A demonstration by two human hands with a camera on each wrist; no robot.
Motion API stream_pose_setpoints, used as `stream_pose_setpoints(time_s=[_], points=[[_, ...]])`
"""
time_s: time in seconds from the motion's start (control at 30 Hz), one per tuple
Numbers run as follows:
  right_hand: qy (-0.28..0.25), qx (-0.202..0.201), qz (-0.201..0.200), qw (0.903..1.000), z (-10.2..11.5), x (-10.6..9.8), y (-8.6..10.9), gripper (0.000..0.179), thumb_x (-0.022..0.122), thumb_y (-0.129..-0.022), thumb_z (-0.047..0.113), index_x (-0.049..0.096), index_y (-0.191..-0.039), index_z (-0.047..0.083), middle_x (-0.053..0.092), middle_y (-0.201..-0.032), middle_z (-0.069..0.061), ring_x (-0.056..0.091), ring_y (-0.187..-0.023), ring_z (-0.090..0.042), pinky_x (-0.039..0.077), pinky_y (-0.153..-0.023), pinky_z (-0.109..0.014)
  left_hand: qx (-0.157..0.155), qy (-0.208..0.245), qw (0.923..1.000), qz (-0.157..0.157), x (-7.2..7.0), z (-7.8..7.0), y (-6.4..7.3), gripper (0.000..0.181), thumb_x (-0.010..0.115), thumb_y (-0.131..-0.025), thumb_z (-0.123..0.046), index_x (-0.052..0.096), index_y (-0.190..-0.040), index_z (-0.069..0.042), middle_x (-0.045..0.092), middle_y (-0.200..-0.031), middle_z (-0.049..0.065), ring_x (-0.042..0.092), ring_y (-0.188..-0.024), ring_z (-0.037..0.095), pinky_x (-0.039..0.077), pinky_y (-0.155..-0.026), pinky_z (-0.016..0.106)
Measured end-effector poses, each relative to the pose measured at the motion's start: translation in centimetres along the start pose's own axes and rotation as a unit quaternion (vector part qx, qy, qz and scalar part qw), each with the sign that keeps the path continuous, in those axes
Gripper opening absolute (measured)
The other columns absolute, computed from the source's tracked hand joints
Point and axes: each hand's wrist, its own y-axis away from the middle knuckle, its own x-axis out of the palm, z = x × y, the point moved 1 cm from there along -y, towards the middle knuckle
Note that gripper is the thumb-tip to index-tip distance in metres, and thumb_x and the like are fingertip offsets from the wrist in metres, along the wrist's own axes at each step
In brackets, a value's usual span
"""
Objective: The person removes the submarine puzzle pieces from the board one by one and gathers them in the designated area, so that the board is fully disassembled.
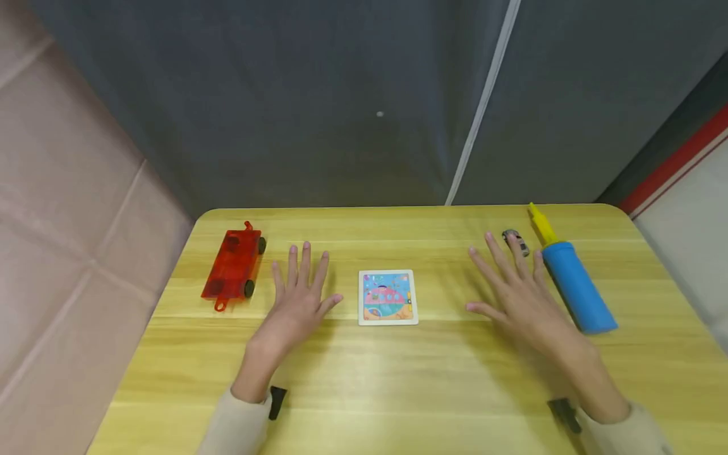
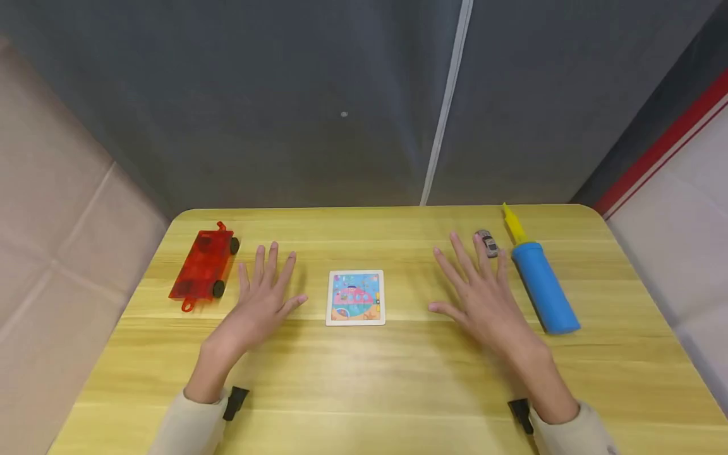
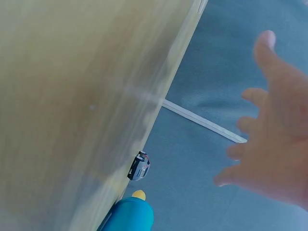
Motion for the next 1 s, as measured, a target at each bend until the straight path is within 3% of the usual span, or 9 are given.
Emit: stream_pose_setpoints(time_s=[0.1,0.2,0.33,0.4,0.47,0.53,0.67,0.93,1.0], points=[[-0.028,-0.003,0.003,0.9996,-0.1,0.3,0.2,0.104,0.083,-0.095,0.046,0.026,-0.176,0.013,-0.009,-0.186,-0.015,-0.015,-0.169,-0.047,-0.003,-0.126,-0.083,0.022,0.038,0.9987,0.027,0.1,-0.9,0.2,0.086,0.055,-0.116,-0.039,0.005,-0.175,-0.001,-0.021,-0.18,0.027,-0.025,-0.165,0.05,-0.016,-0.128,0.075],[-0.055,0.001,0.012,0.9984,-0.1,0.1,0.1,0.099,0.086,-0.095,0.037,0.032,-0.173,0.007,0.0,-0.184,-0.023,-0.007,-0.169,-0.051,0.003,-0.128,-0.08,0.045,0.063,0.9957,0.051,0.6,-2.1,0.2,0.084,0.054,-0.116,-0.037,0.008,-0.174,0.002,-0.014,-0.181,0.026,-0.017,-0.168,0.047,-0.009,-0.132,0.07],[-0.112,0.037,0.03,0.9925,0.6,-0.8,-1.3,0.07,0.078,-0.104,0.031,0.052,-0.16,-0.002,0.039,-0.171,-0.032,0.04,-0.156,-0.055,0.038,-0.122,-0.072,0.072,0.09,0.9901,0.08,1.5,-3.7,0.1,0.078,0.055,-0.117,-0.036,0.02,-0.172,0.006,0.003,-0.182,0.026,0.0,-0.171,0.043,0.005,-0.136,0.065],[-0.152,0.058,0.043,0.9857,1.3,-1.4,-2.6,0.055,0.074,-0.107,0.029,0.063,-0.149,-0.006,0.061,-0.153,-0.032,0.064,-0.135,-0.05,0.056,-0.106,-0.065,0.081,0.094,0.9877,0.095,1.9,-4.4,0.0,0.075,0.055,-0.117,-0.036,0.024,-0.171,0.006,0.007,-0.183,0.025,0.004,-0.171,0.041,0.008,-0.137,0.063],[-0.205,0.069,0.065,0.9741,2.1,-1.8,-4.2,0.045,0.071,-0.109,0.025,0.069,-0.139,-0.008,0.075,-0.132,-0.028,0.077,-0.111,-0.042,0.064,-0.093,-0.056,0.09,0.092,0.9861,0.105,2.2,-5.0,-0.2,0.074,0.054,-0.117,-0.036,0.026,-0.17,0.007,0.008,-0.182,0.025,0.005,-0.171,0.041,0.009,-0.137,0.062],[-0.259,0.07,0.092,0.9589,2.8,-1.6,-5.9,0.039,0.07,-0.11,0.021,0.071,-0.135,-0.008,0.081,-0.117,-0.022,0.08,-0.094,-0.034,0.064,-0.084,-0.045,0.099,0.09,0.9853,0.107,3.0,-5.0,-0.5,0.075,0.051,-0.118,-0.04,0.025,-0.171,0.006,0.008,-0.182,0.025,0.004,-0.171,0.04,0.009,-0.137,0.061],[-0.321,0.043,0.132,0.9368,3.9,0.1,-8.9,0.03,0.065,-0.112,0.013,0.074,-0.132,-0.007,0.082,-0.098,-0.015,0.077,-0.084,-0.028,0.055,-0.077,-0.031,0.103,0.076,0.9845,0.121,3.4,-5.6,-0.6,0.078,0.052,-0.117,-0.041,0.023,-0.171,0.007,0.007,-0.183,0.026,0.003,-0.172,0.039,0.011,-0.137,0.061],[-0.308,0.013,0.147,0.9398,5.4,2.9,-11.4,0.027,0.058,-0.11,0.0,0.075,-0.13,-0.01,0.074,-0.097,-0.017,0.067,-0.075,-0.018,0.051,-0.072,-0.028,0.113,0.068,0.982,0.136,4.7,-6.5,-0.7,0.075,0.051,-0.117,-0.04,0.024,-0.171,0.005,0.006,-0.184,0.022,0.0,-0.171,0.04,0.009,-0.137,0.062],[-0.3,0.016,0.146,0.9424,5.5,3.1,-11.5,0.028,0.057,-0.11,-0.003,0.075,-0.13,-0.01,0.072,-0.091,-0.016,0.063,-0.072,-0.016,0.05,-0.072,-0.029,0.106,0.054,0.9814,0.15,4.1,-6.9,-0.3,0.076,0.054,-0.116,-0.038,0.024,-0.172,0.005,0.005,-0.184,0.022,0.0,-0.171,0.041,0.011,-0.136,0.062]])
